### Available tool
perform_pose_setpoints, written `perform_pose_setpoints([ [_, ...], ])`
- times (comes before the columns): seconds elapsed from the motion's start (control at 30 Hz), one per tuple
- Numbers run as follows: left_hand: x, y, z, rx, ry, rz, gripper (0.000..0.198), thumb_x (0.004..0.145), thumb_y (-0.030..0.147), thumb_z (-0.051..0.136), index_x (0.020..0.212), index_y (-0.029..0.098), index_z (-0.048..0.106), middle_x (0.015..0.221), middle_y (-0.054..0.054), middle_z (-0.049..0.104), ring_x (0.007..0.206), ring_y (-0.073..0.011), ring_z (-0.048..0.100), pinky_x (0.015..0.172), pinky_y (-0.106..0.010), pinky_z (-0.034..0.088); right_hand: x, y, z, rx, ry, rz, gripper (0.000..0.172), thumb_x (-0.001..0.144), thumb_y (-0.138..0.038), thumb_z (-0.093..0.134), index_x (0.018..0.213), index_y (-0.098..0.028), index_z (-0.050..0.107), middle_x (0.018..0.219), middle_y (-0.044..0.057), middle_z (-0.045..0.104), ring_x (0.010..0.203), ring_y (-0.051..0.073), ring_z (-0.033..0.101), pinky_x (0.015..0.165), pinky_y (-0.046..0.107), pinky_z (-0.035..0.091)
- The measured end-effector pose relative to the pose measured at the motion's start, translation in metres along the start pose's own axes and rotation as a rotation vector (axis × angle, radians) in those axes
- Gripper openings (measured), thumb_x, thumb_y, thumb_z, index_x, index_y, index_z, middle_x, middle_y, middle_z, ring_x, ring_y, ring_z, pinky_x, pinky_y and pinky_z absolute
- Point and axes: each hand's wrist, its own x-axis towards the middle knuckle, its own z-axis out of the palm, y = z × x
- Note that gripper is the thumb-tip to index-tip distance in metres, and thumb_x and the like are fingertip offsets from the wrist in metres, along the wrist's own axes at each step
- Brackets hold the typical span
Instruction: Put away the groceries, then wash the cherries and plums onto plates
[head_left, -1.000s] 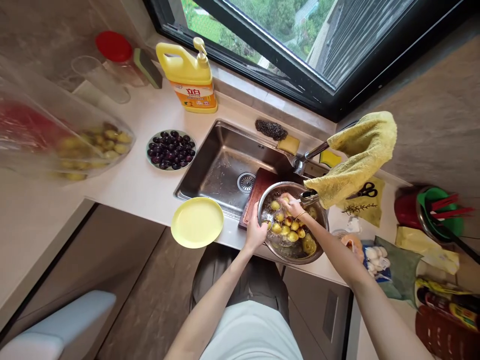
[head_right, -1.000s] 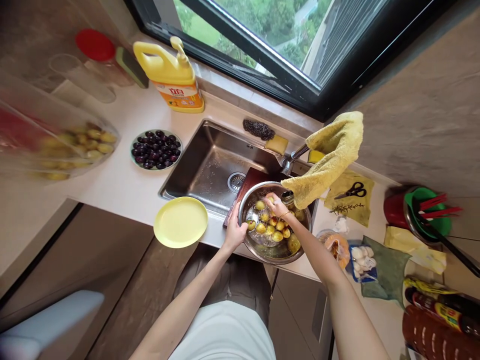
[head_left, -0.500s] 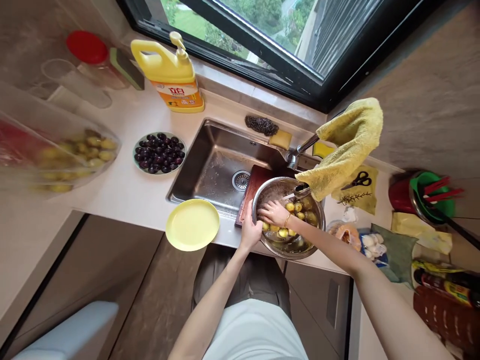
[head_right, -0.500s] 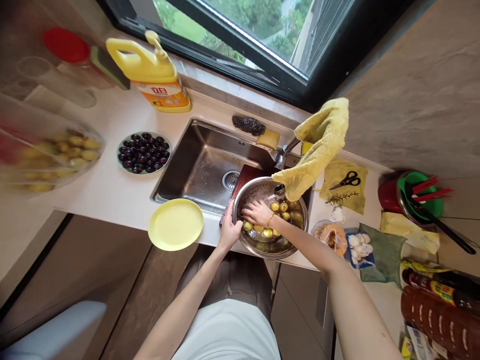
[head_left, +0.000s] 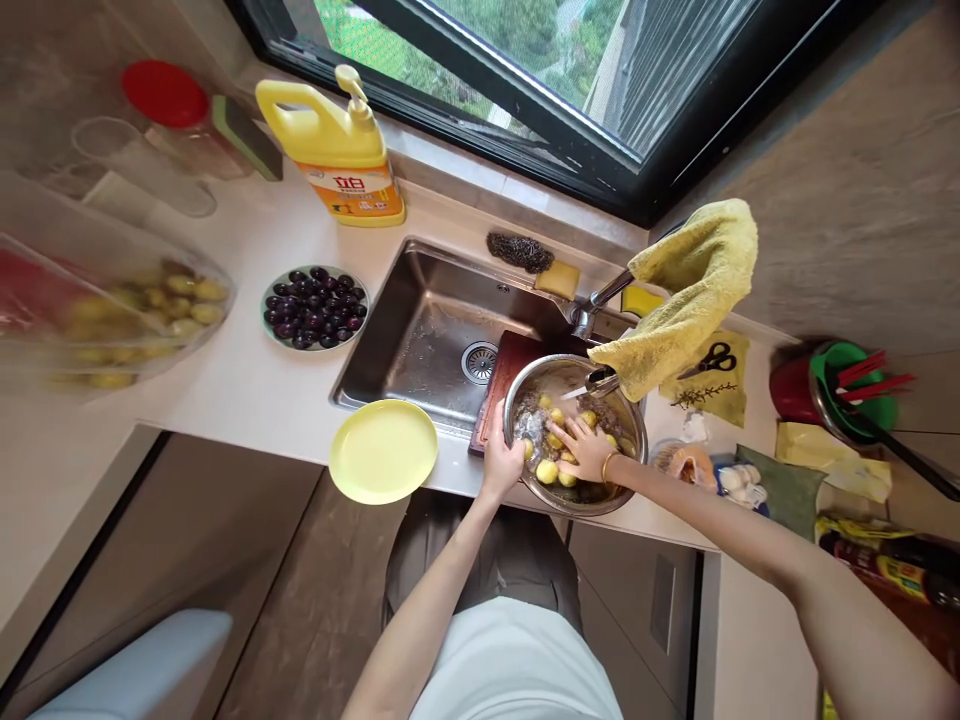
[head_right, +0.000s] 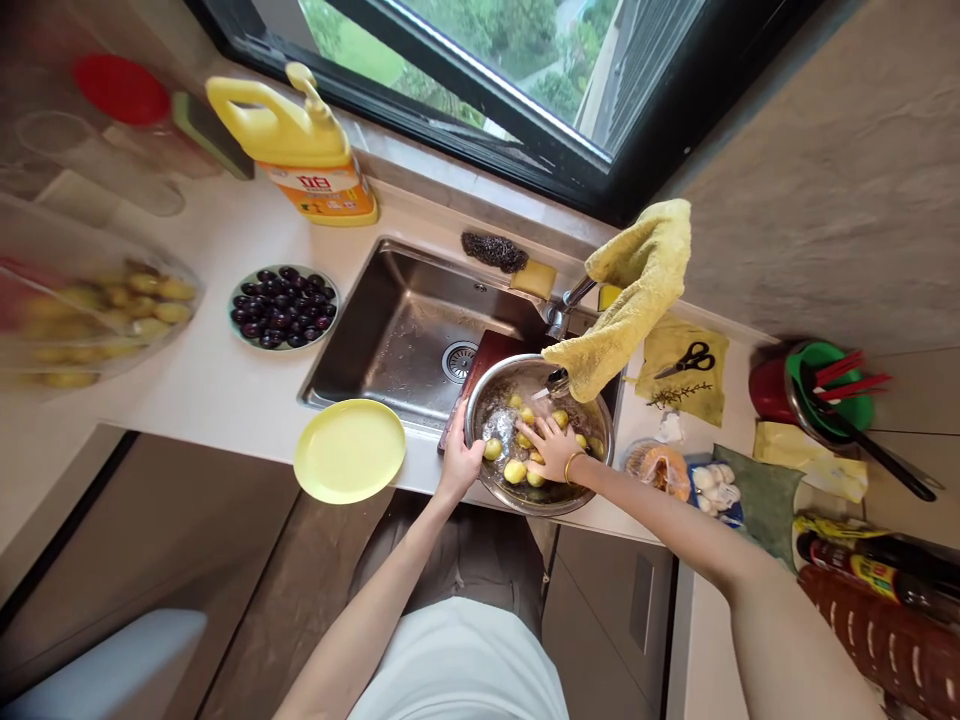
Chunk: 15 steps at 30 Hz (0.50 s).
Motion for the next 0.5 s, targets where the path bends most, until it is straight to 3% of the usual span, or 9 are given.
perform_pose_setpoints([
  [0.1,-0.001,0.001,-0.001,0.007,-0.008,0.004,0.081,0.067,0.008,0.051,0.145,0.016,0.033,0.152,-0.009,0.036,0.142,-0.0238,0.029,0.119,-0.036,0.021,-0.006,0.003,0.008,-0.111,0.001,-0.003,0.083,0.082,-0.052,0.052,0.152,-0.026,0.016,0.152,0.019,0.027,0.134,0.041,0.031,0.093,0.056,0.040],
  [0.2,-0.001,0.002,-0.001,0.021,-0.003,0.008,0.081,0.066,0.006,0.050,0.145,0.016,0.034,0.152,-0.008,0.035,0.142,-0.0232,0.029,0.120,-0.035,0.021,-0.005,0.009,0.008,-0.143,-0.012,-0.059,0.069,0.085,-0.044,0.050,0.148,-0.023,0.030,0.149,0.019,0.032,0.126,0.037,0.040,0.092,0.050,0.043],
  [0.3,0.000,0.004,-0.001,0.029,0.008,-0.001,0.081,0.066,0.005,0.050,0.144,0.019,0.036,0.152,-0.006,0.035,0.142,-0.0228,0.030,0.120,-0.034,0.022,0.002,0.013,0.004,-0.135,0.005,-0.023,0.059,0.088,-0.039,0.047,0.143,-0.020,0.038,0.142,0.021,0.041,0.119,0.034,0.048,0.090,0.045,0.045],
  [0.43,0.002,0.007,0.000,0.028,0.013,-0.018,0.080,0.065,0.005,0.051,0.143,0.018,0.037,0.151,-0.006,0.037,0.142,-0.0230,0.030,0.120,-0.034,0.021,0.015,0.015,-0.010,0.079,-0.027,-0.145,0.046,0.087,-0.036,0.047,0.129,-0.018,0.054,0.135,0.021,0.048,0.118,0.035,0.049,0.091,0.046,0.046],
  [0.5,0.003,0.009,0.000,0.027,0.012,-0.024,0.080,0.066,0.005,0.051,0.143,0.018,0.037,0.151,-0.006,0.037,0.141,-0.0225,0.031,0.120,-0.033,0.022,0.013,0.016,-0.019,0.233,-0.011,-0.086,0.050,0.087,-0.036,0.045,0.130,-0.013,0.052,0.128,0.020,0.053,0.115,0.033,0.052,0.093,0.046,0.045],
])
